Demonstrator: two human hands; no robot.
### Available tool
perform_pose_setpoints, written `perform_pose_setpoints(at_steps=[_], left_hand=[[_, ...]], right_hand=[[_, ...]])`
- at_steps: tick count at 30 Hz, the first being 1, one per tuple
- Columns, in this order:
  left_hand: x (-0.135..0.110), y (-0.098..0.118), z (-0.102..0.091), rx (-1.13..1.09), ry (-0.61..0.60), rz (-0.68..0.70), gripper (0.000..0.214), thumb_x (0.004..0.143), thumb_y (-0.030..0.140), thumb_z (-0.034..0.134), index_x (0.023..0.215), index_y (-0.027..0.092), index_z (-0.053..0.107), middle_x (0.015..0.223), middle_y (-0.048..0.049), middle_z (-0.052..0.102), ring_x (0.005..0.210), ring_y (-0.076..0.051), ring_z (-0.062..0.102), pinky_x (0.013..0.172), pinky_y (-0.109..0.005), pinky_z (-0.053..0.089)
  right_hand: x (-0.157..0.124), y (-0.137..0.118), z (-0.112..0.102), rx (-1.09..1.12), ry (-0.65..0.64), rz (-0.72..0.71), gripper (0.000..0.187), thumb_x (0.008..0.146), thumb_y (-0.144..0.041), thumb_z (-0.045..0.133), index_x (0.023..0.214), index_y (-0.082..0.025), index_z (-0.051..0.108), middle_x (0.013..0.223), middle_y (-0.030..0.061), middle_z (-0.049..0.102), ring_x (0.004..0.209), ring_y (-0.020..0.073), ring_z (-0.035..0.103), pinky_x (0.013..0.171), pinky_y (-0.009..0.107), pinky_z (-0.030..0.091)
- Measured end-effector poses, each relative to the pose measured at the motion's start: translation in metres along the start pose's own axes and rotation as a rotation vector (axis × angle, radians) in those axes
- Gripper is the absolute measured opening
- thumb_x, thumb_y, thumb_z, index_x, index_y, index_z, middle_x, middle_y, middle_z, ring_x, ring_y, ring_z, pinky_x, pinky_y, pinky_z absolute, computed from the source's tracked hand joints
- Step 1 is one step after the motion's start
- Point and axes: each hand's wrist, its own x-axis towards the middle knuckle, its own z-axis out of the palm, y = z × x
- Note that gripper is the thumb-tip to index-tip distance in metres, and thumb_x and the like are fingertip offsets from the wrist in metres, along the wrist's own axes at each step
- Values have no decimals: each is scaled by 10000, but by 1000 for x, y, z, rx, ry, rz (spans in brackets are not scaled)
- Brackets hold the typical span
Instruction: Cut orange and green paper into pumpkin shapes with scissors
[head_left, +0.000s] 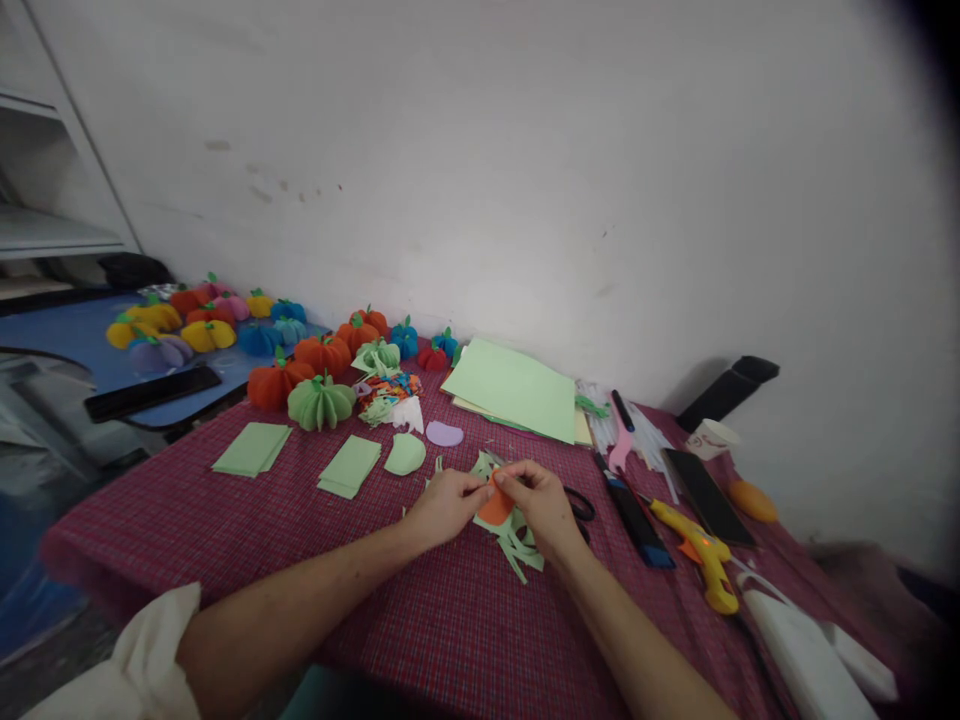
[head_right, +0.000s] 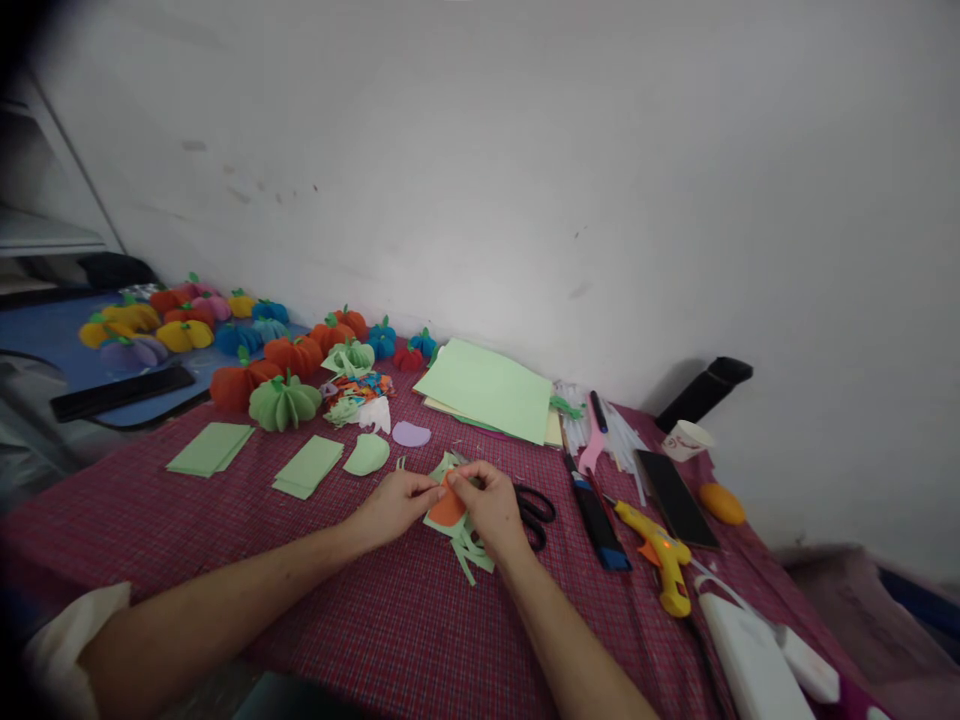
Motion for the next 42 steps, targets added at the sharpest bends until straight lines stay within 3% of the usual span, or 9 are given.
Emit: perform_pose_setpoints(at_steps=[10, 16, 21, 26, 32, 42], left_hand=[[-2, 4, -1, 67, 2, 5, 398, 802, 432, 344, 513, 158, 362, 505, 48, 240, 481, -70, 231, 465, -243, 129], [-2, 2, -1, 96, -11, 6, 364, 802, 385, 357, 517, 159, 357, 492, 50, 246, 474, -70, 242, 464, -238, 130], [-2, 0, 1, 28, -19, 11, 344, 797, 374, 360, 528, 160, 370, 505, 50, 261, 487, -74, 246, 469, -232, 146], [-2, 3, 0, -59, 12, -12, 334, 791, 354, 353, 539, 151, 437, 522, 43, 298, 508, -82, 274, 478, -224, 185], [-3, 4, 0, -75, 3, -27, 274, 725, 335, 450, 627, 129, 601, 523, 31, 422, 516, -91, 319, 484, -218, 211], [-2, 5, 1, -111, -8, -45, 346, 738, 412, 457, 602, 127, 599, 501, 37, 411, 507, -89, 320, 480, -216, 216]], right_hand=[[0, -1, 3, 11, 7, 44, 203, 617, -323, 677, 638, -150, 574, 646, 3, 588, 589, 116, 513, 554, 222, 404], [3, -2, -2, 103, -74, 87, 277, 635, -315, 669, 859, -174, 589, 688, -10, 592, 608, 115, 529, 559, 214, 411], [5, -1, -9, 18, -188, 70, 248, 682, -383, 622, 706, -139, 656, 678, 21, 613, 590, 117, 518, 565, 230, 405], [6, -1, -13, -61, -96, 24, 260, 707, -398, 599, 705, -142, 644, 615, 3, 582, 529, 99, 479, 499, 210, 369], [8, -3, -14, -92, -49, -29, 248, 716, -377, 591, 725, -134, 642, 643, 12, 587, 560, 107, 483, 524, 216, 384], [5, -2, -11, -180, -27, -97, 224, 744, -355, 560, 723, -144, 632, 686, 24, 606, 629, 134, 520, 583, 240, 413]])
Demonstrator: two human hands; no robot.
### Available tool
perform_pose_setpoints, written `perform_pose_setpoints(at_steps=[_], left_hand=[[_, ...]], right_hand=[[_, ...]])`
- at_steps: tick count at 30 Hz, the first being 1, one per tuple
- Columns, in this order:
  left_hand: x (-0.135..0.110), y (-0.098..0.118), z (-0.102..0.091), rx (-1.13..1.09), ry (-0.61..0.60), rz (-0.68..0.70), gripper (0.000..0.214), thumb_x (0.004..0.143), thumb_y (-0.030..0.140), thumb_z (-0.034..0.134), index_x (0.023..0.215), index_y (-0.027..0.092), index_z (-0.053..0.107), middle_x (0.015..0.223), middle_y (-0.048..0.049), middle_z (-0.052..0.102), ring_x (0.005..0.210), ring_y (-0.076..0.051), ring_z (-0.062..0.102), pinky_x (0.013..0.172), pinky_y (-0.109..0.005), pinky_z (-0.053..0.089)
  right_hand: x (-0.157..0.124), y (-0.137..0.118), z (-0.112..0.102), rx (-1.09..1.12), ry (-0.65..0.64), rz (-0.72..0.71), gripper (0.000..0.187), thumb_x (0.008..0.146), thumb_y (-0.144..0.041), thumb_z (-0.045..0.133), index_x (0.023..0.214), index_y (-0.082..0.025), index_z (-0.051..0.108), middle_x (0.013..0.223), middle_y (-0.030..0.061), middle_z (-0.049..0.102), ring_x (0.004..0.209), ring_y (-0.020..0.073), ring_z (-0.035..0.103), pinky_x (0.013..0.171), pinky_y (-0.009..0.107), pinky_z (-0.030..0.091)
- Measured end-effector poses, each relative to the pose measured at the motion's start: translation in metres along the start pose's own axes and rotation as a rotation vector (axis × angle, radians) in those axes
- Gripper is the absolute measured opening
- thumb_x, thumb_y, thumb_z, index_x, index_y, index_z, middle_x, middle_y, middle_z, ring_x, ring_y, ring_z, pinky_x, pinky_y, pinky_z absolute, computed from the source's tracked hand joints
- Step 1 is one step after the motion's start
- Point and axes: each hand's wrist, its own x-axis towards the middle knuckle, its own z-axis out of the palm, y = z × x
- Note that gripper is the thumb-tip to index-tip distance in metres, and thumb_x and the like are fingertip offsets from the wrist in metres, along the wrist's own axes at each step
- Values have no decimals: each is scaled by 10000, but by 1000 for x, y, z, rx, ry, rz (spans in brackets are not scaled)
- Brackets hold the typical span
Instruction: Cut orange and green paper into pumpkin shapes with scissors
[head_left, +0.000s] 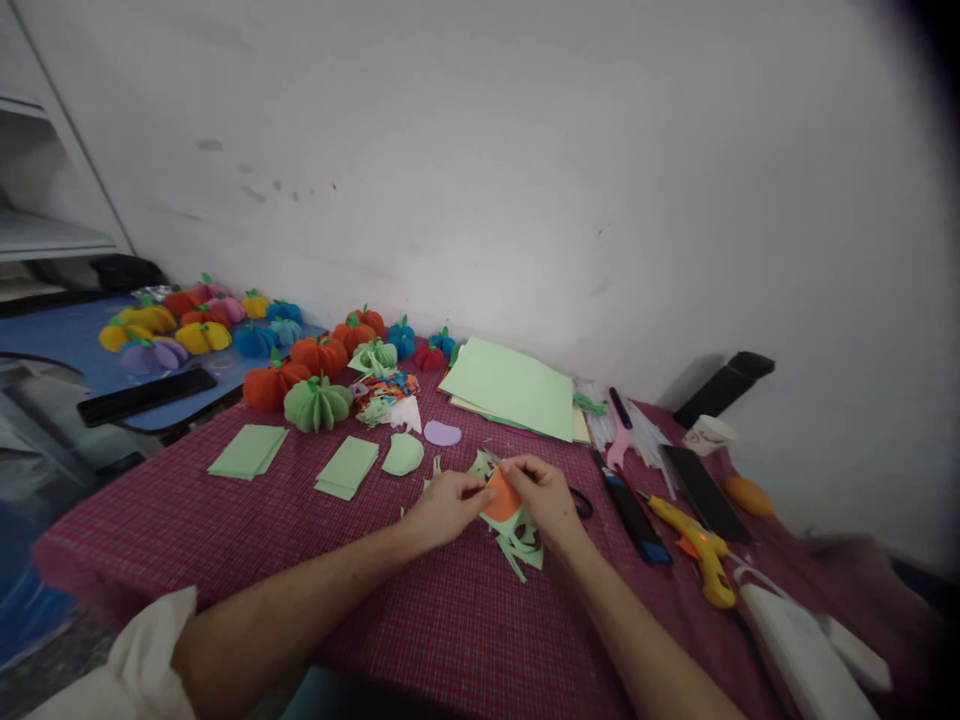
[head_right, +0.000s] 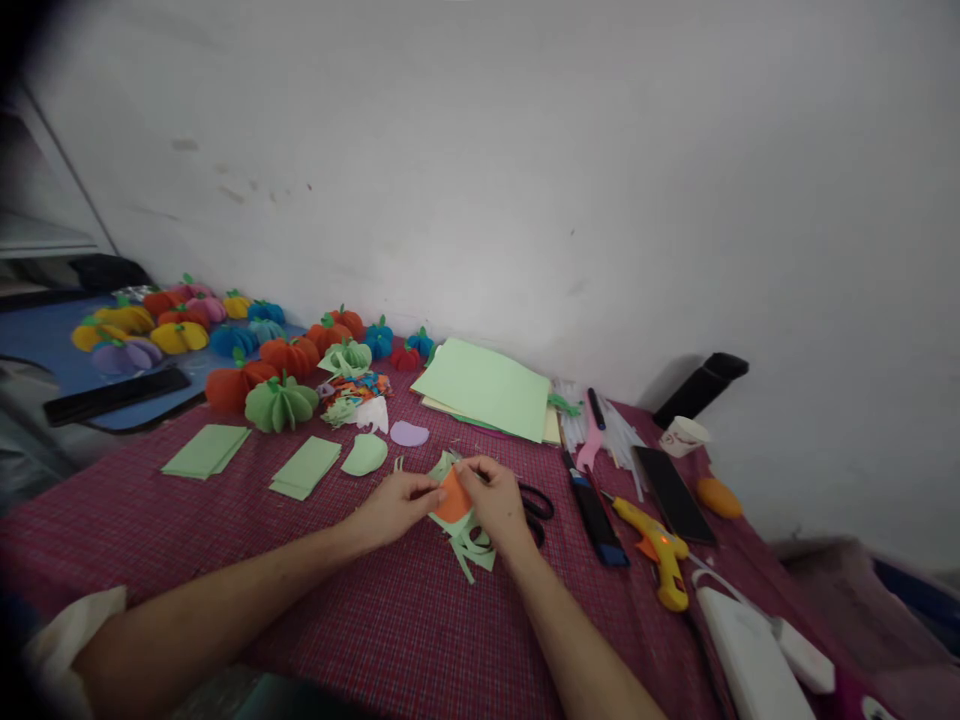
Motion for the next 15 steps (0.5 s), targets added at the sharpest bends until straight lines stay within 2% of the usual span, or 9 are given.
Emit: perform_pose_setpoints(at_steps=[6, 9, 11, 13, 15], left_hand=[[2, -1, 0, -179, 19, -62, 319, 675, 425, 553, 595, 123, 613, 512, 24, 473, 516, -91, 359, 492, -216, 247], [2, 3, -3, -374, 11, -142, 346, 658, 450, 578, 592, 113, 613, 509, 17, 483, 495, -81, 353, 484, -214, 250], [4, 6, -6, -509, 49, -180, 356, 646, 461, 596, 622, 107, 621, 532, 8, 506, 492, -76, 360, 480, -211, 253], [5, 7, -9, -610, 103, -185, 358, 633, 460, 618, 655, 103, 626, 567, -3, 532, 502, -73, 378, 486, -210, 264], [7, 6, -10, -663, 150, -165, 359, 625, 459, 632, 672, 103, 625, 585, -7, 542, 511, -73, 391, 494, -212, 272]], right_hand=[[-3, -4, 3, -103, -93, -103, 195, 741, -325, 569, 713, -153, 655, 714, 31, 635, 696, 155, 551, 658, 259, 423], [-5, -8, 6, 39, -89, -34, 242, 732, -380, 578, 828, -171, 654, 754, 24, 645, 684, 151, 566, 641, 253, 437], [-6, -9, 7, 184, -94, 45, 318, 739, -434, 558, 919, -182, 632, 765, 21, 648, 653, 145, 573, 610, 247, 445], [-6, -10, 8, 255, -94, 86, 363, 742, -476, 537, 924, -175, 628, 745, 25, 645, 631, 144, 570, 583, 241, 442], [-7, -9, 8, 216, -71, 90, 389, 732, -510, 530, 868, -164, 642, 711, 30, 637, 615, 149, 557, 554, 235, 428]])
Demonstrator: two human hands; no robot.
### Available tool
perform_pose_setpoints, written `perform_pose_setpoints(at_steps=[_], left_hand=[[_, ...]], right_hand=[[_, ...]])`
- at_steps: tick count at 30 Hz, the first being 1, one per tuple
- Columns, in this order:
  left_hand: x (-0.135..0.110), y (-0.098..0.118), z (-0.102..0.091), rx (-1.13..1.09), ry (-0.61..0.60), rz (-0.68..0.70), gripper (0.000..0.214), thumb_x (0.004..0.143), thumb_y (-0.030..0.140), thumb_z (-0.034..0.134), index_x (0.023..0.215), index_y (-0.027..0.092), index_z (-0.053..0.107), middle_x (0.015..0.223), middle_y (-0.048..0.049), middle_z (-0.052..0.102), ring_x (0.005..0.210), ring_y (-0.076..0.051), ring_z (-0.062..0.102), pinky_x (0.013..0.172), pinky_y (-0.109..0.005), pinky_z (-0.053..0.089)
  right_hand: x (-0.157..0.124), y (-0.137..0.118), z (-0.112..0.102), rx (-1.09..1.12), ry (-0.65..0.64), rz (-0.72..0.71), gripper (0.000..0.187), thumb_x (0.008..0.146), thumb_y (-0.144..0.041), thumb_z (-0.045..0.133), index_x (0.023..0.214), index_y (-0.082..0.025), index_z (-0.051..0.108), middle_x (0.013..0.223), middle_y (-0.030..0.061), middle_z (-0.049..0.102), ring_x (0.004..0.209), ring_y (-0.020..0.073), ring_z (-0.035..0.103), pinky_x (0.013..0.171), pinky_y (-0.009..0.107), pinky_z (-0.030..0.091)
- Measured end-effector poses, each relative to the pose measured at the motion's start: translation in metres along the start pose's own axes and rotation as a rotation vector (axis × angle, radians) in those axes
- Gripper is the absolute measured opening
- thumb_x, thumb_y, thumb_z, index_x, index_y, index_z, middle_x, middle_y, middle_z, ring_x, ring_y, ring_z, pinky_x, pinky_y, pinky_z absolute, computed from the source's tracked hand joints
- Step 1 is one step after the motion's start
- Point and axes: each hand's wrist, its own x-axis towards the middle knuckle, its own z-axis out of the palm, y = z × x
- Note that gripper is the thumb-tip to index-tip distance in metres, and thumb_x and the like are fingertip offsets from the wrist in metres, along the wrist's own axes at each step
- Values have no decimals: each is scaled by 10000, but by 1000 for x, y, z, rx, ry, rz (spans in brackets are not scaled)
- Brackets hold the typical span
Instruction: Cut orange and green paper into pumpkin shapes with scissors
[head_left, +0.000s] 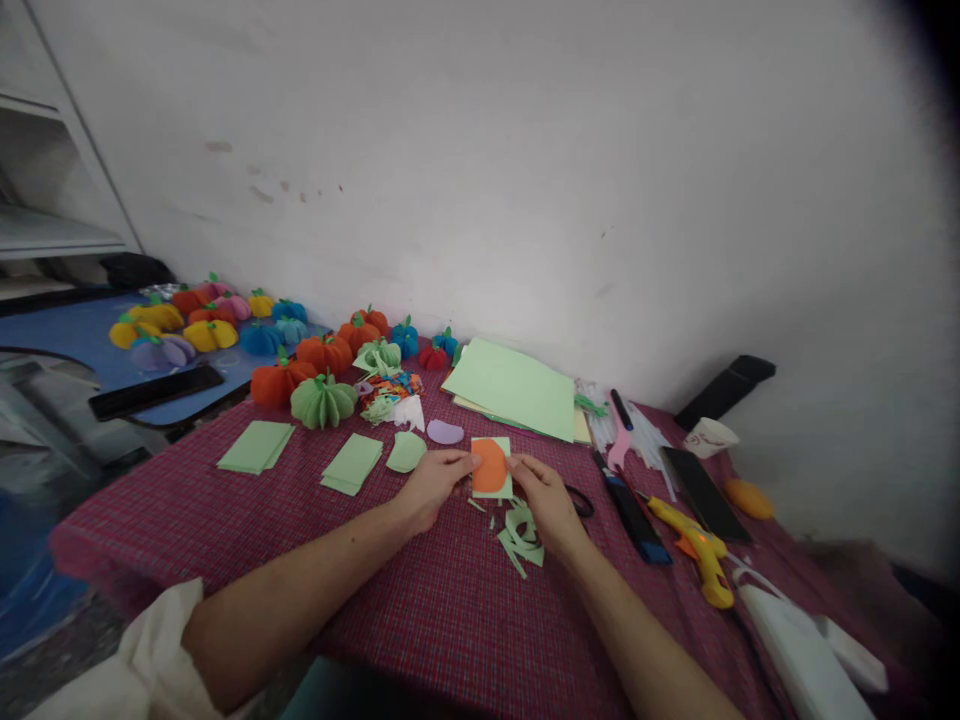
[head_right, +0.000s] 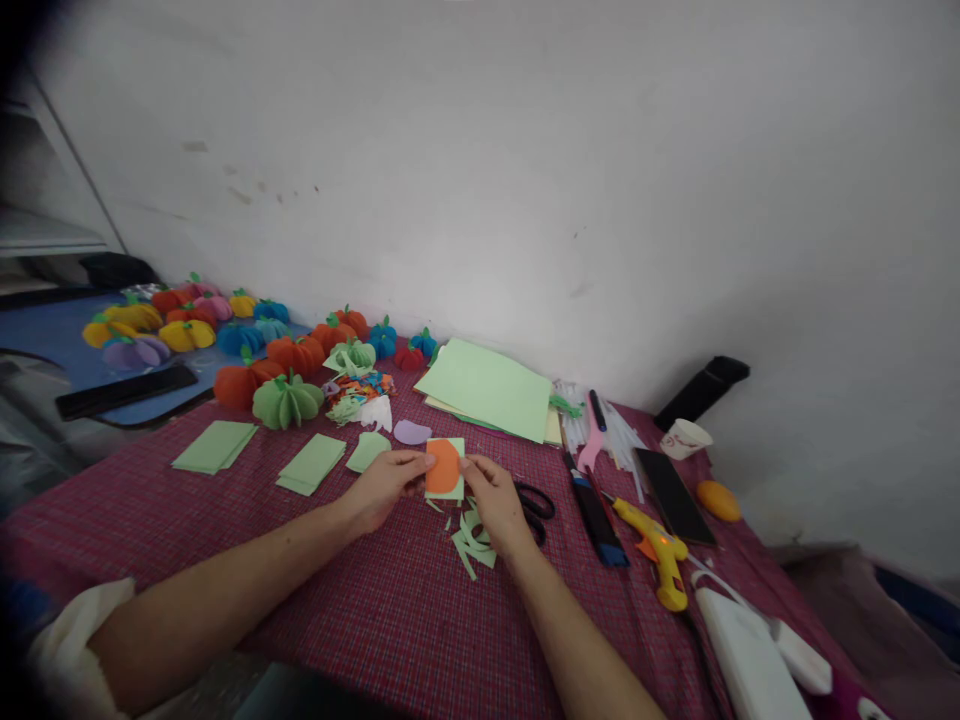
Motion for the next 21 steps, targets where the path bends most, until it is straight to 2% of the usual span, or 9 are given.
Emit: perform_pose_setpoints(at_steps=[4, 9, 14, 21], left_hand=[[4, -4, -3, -10, 24, 28, 369, 636, 467, 623, 689, 102, 619, 586, -2, 536, 514, -73, 389, 492, -215, 261], [3, -3, -2, -6, 16, 15, 355, 655, 450, 613, 691, 97, 609, 597, -7, 540, 516, -73, 396, 496, -216, 269], [0, 2, 0, 18, 23, 35, 365, 636, 471, 621, 624, 107, 588, 540, 12, 509, 499, -74, 384, 495, -221, 274], [-1, 4, 1, 40, 7, 43, 359, 652, 464, 606, 608, 108, 578, 527, 17, 501, 496, -76, 377, 493, -221, 269]], right_hand=[[0, 2, -2, -127, 32, 8, 426, 711, -558, 519, 787, -161, 654, 628, 29, 607, 576, 157, 527, 502, 235, 397], [1, 1, -3, -64, -6, 10, 377, 734, -509, 529, 810, -155, 637, 652, 17, 586, 554, 129, 498, 504, 220, 385], [1, -1, -4, -62, -32, -38, 325, 746, -461, 544, 755, -147, 630, 623, 0, 563, 535, 106, 457, 515, 214, 359], [2, -2, -6, -120, 12, -59, 311, 711, -448, 589, 708, -141, 636, 548, -27, 512, 497, 88, 406, 483, 210, 316]])
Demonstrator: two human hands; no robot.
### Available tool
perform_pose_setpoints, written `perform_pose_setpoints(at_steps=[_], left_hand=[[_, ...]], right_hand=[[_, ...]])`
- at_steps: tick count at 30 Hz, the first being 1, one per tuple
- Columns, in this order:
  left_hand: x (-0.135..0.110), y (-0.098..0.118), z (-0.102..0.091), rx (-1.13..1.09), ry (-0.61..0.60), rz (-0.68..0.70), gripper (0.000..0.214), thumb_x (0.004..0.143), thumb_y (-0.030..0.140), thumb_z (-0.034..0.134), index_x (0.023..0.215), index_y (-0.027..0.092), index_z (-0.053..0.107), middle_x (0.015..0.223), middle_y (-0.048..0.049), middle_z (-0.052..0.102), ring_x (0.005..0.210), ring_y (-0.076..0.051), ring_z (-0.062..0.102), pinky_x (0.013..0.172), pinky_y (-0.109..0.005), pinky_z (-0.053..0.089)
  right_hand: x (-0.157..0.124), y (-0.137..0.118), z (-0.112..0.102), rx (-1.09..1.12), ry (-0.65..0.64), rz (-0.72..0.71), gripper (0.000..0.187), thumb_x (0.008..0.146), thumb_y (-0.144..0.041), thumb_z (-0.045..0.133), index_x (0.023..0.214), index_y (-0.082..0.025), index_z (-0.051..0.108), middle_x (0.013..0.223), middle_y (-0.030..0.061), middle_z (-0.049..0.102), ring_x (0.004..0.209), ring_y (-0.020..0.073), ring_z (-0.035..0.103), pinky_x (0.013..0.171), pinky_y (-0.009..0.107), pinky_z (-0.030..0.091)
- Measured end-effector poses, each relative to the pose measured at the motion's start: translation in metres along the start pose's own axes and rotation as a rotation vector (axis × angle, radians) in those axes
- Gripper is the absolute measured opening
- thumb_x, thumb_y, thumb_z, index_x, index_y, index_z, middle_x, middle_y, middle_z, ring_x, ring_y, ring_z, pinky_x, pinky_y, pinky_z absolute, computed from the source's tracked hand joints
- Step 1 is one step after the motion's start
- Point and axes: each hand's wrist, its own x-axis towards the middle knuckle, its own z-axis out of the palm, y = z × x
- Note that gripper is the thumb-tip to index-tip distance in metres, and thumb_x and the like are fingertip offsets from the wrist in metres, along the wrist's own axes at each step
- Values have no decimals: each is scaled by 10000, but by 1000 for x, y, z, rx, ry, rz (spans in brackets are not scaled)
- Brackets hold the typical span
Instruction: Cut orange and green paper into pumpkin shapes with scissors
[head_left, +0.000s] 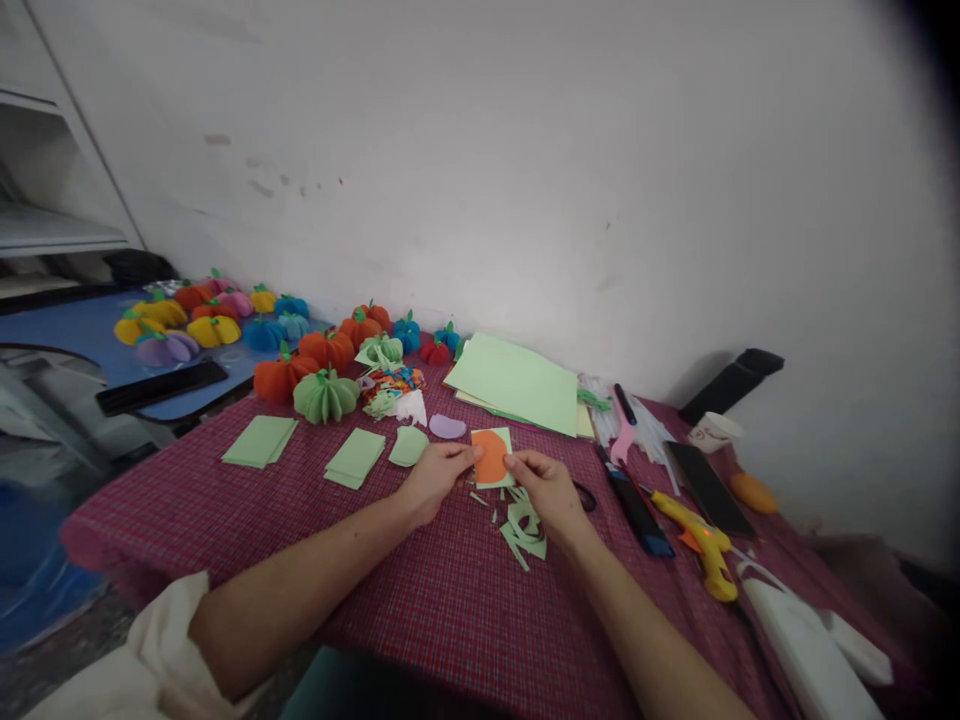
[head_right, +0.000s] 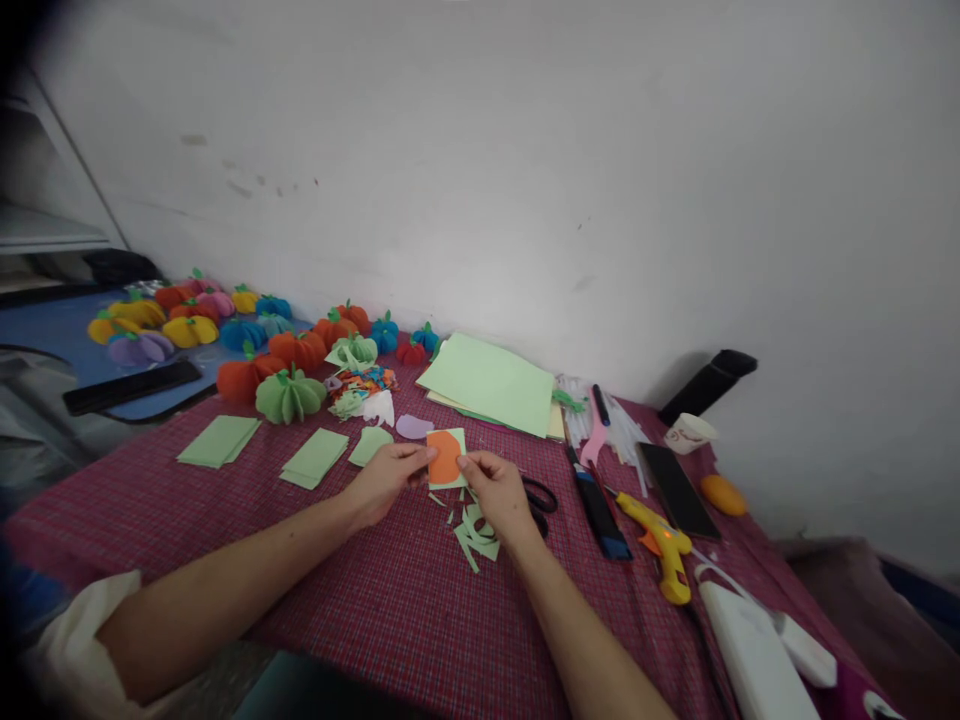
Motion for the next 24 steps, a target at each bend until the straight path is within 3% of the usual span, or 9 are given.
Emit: perform_pose_setpoints(at_steps=[12, 24], left_hand=[[1, 0, 1, 38, -3, 16, 393, 643, 503, 592, 569, 120, 543, 503, 30, 461, 497, -79, 369, 503, -222, 284], [0, 6, -6, 105, -85, -99, 366, 674, 440, 571, 831, 114, 628, 752, -60, 626, 643, -128, 518, 553, -226, 310]], right_hand=[[-1, 3, 2, 11, -40, 91, 351, 683, -492, 594, 612, -149, 564, 489, -31, 485, 418, 70, 367, 398, 195, 269], [-1, -1, -4, -80, -105, 72, 354, 693, -476, 580, 565, -153, 513, 467, -54, 410, 414, 58, 303, 401, 189, 229]])
